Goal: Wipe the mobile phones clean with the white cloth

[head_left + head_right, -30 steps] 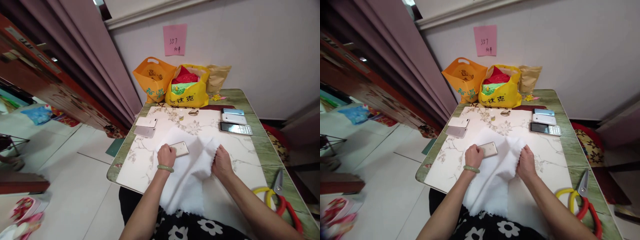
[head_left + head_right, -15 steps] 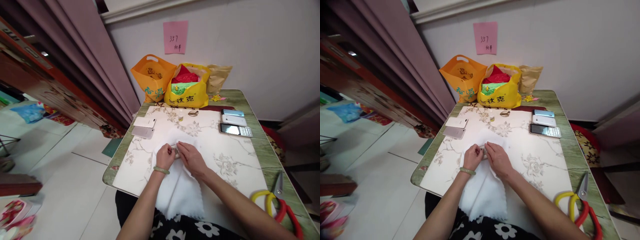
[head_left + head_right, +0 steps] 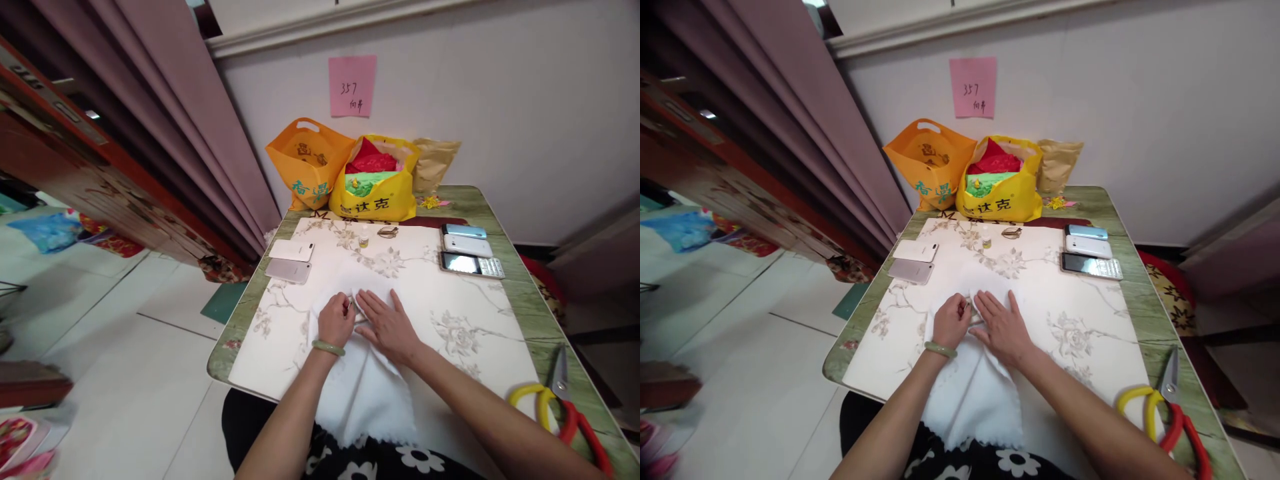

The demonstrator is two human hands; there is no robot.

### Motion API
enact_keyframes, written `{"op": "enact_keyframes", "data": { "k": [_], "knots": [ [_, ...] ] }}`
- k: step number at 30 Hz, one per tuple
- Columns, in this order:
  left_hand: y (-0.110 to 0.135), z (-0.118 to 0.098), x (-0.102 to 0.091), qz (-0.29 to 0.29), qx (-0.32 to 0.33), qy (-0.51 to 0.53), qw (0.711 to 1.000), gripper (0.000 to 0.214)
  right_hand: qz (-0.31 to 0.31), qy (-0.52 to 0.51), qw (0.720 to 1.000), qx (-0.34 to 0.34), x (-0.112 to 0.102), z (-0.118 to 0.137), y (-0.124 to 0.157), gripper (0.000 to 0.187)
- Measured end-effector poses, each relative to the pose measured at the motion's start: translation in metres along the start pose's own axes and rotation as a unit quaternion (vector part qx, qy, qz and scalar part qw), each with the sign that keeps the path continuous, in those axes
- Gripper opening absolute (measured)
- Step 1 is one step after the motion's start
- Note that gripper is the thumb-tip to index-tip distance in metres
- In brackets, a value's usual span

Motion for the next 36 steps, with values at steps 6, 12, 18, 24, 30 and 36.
{"op": "enact_keyframes", "data": {
  "k": [6, 12, 18, 24, 30, 36],
  "knots": [
    [0.0, 0.004, -0.001, 0.024, 0.0, 0.011, 1.0, 0.011, -0.01, 0.025, 0.999, -0.039, -0.003, 0.003, 0.01, 0.081],
    [0.001, 0.003, -0.002, 0.027, 0.022, -0.013, 0.999, 0.009, 0.004, 0.006, 0.999, -0.045, -0.001, 0.002, 0.02, 0.08],
    [0.001, 0.002, -0.001, 0.02, 0.02, -0.019, 0.999, 0.01, -0.003, 0.018, 0.999, 0.028, 0.0, -0.004, -0.006, 0.075],
    [0.003, 0.001, -0.001, 0.019, 0.043, -0.027, 0.999, 0.01, -0.014, 0.025, 0.999, -0.014, -0.001, 0.008, 0.042, 0.084],
    [0.003, 0.001, 0.001, 0.026, 0.04, -0.037, 0.998, 0.008, 0.008, 0.023, 0.999, 0.042, 0.0, -0.006, -0.006, 0.076],
    [0.004, 0.001, 0.002, 0.015, 0.053, -0.024, 0.998, 0.009, -0.001, 0.043, 0.999, -0.014, -0.001, 0.009, 0.036, 0.086]
  ]
}}
Point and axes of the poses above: each hand's wrist, its own y-axis away from the middle knuckle, its own x-axis out of the palm, z = x × y, the point moved 3 cm from there along -y, towards the middle knuckle, and after that the axes turned 4 degrees about z, right-handed, at the moved point
